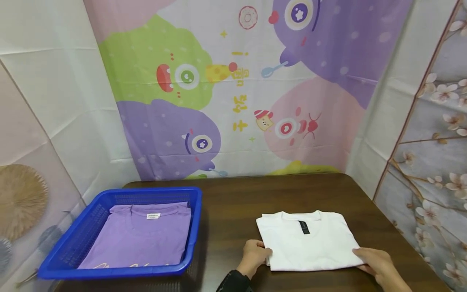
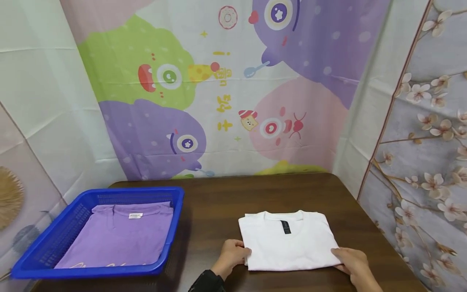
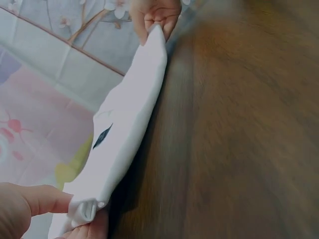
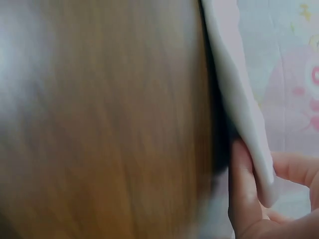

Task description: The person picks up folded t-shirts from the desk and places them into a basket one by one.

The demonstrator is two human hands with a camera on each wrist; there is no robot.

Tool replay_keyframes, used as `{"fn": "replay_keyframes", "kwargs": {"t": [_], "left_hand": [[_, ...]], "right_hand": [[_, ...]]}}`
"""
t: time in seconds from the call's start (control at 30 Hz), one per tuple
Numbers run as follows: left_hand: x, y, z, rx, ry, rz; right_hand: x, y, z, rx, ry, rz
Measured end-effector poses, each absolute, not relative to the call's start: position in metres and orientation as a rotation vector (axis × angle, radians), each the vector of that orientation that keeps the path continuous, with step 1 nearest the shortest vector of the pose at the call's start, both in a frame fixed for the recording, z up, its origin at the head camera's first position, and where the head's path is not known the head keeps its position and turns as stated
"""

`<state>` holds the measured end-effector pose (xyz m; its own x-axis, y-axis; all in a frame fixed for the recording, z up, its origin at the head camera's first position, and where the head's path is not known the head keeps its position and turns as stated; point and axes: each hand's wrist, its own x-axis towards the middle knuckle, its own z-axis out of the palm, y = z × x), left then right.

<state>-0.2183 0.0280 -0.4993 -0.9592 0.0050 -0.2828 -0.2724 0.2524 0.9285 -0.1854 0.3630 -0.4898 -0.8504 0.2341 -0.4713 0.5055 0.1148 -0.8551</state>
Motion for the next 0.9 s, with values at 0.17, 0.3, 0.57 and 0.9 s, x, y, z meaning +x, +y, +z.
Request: {"fn": "replay_keyframes", "kwargs": {"t": [0.17, 0.3, 0.57, 0.9], "left_hand": [[-0.207, 0.005, -0.499, -0.206, 2.286, 1.781], [-0.203, -0.015, -0.502, -0.191, 2.276, 1.770], [-0.214, -0.022, -0.502, -0.214, 2.248, 1.831], [-0.222, -0.017, -0.502, -0.307, 2.343, 1.856]], "right_hand": [[-0.179, 0.345, -0.489, 0.643, 2.190, -1.688], [-0.177, 0.331, -0.492, 0.576, 2.184, -1.648], [-0.192, 0.325, -0.490, 0.546, 2.208, -1.626], [-0.209, 0.321, -0.494, 0.584, 2.224, -1.709]]}}
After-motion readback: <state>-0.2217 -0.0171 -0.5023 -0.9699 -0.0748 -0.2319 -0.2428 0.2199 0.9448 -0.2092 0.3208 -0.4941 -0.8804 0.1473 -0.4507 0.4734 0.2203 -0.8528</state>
